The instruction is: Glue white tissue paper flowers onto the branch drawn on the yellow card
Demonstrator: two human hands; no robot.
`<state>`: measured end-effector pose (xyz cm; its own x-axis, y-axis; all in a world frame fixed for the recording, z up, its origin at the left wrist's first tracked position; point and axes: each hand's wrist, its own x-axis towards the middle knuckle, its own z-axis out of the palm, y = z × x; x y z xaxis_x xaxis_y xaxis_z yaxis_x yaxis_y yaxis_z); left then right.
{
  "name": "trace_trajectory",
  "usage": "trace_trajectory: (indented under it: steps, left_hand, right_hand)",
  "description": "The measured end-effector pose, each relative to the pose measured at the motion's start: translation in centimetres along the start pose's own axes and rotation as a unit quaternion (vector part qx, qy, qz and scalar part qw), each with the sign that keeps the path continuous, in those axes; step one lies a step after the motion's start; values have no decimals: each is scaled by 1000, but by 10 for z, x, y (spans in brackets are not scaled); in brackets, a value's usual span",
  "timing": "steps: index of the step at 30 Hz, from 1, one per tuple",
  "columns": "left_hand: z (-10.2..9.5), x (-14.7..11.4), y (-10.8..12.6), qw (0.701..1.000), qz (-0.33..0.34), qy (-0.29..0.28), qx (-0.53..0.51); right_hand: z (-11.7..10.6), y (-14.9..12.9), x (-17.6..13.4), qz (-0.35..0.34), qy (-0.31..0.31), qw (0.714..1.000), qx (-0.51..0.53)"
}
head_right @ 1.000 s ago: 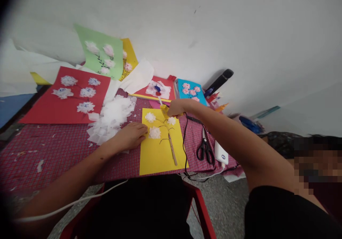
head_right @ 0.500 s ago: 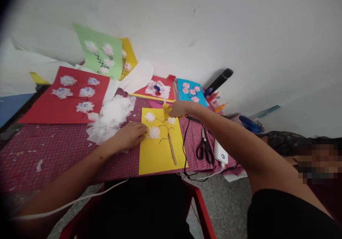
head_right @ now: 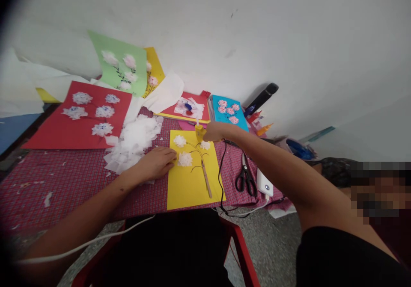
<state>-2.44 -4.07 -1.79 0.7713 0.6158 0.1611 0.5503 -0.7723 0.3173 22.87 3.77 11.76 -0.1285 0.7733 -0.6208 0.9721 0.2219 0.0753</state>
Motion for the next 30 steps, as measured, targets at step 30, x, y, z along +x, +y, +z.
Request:
trace_trajectory:
  steps: [30]
  left_hand:
    - [-4,1,2,1000,4,-10,10]
  right_hand:
    - [5,24,-36,35,32,988,146]
